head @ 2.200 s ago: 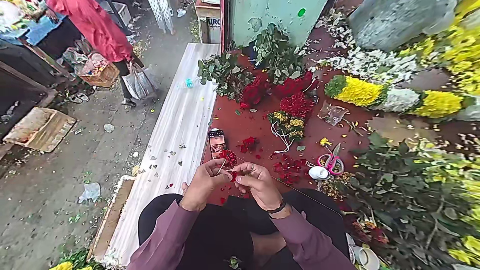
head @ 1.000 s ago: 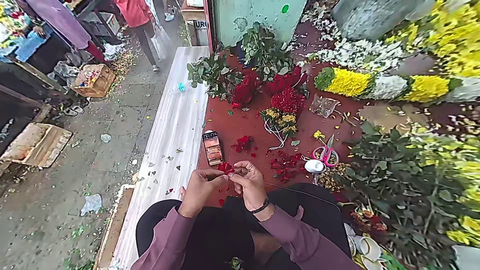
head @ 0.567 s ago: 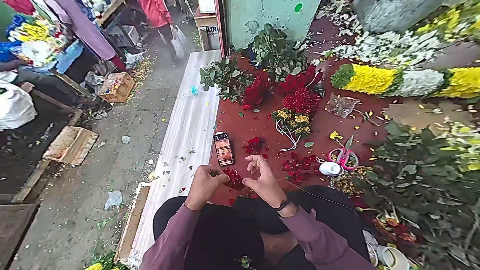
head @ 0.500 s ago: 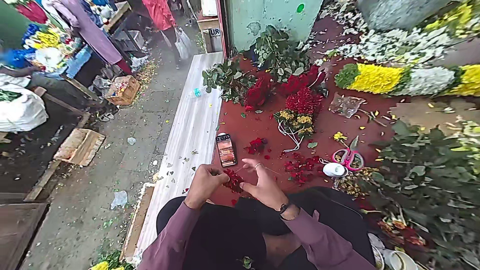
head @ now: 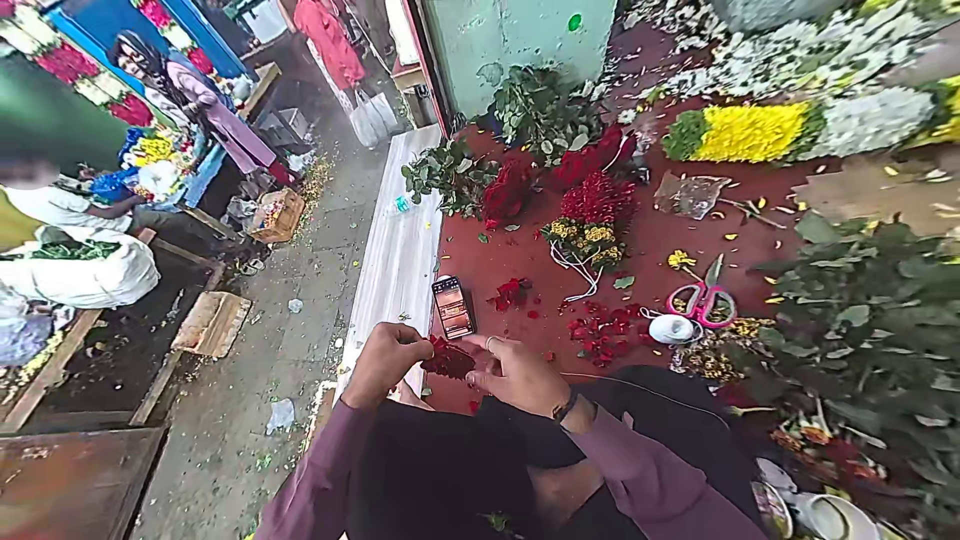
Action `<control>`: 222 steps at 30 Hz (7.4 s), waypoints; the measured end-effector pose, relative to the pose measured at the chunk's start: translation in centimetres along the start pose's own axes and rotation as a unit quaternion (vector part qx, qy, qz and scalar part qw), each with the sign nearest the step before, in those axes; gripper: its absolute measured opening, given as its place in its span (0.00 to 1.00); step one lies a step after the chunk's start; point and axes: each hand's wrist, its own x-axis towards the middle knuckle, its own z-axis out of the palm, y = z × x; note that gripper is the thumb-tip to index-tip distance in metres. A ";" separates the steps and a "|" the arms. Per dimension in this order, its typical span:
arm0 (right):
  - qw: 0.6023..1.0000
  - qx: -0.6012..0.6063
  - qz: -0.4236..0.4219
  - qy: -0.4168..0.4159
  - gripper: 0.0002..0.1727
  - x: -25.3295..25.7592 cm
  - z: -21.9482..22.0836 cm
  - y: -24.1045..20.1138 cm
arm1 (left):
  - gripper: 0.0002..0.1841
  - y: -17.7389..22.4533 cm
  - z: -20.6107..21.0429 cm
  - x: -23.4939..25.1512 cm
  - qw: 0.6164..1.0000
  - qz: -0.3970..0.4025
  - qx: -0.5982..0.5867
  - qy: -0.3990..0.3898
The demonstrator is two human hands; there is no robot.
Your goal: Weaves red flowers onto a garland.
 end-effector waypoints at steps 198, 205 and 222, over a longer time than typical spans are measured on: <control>0.914 0.387 -0.107 -0.062 0.06 0.6 -1.3 2.7 | 0.10 -2.3 2.0 0.8 0.976 0.169 0.134 -0.017; 0.977 0.044 0.198 -0.058 0.13 4.4 -3.3 9.6 | 0.09 -4.6 3.1 -0.5 0.984 0.100 0.102 -0.102; 0.929 -0.016 0.305 0.208 0.13 8.7 -1.1 18.4 | 0.10 -7.4 4.7 -1.1 0.989 0.035 -0.060 -0.133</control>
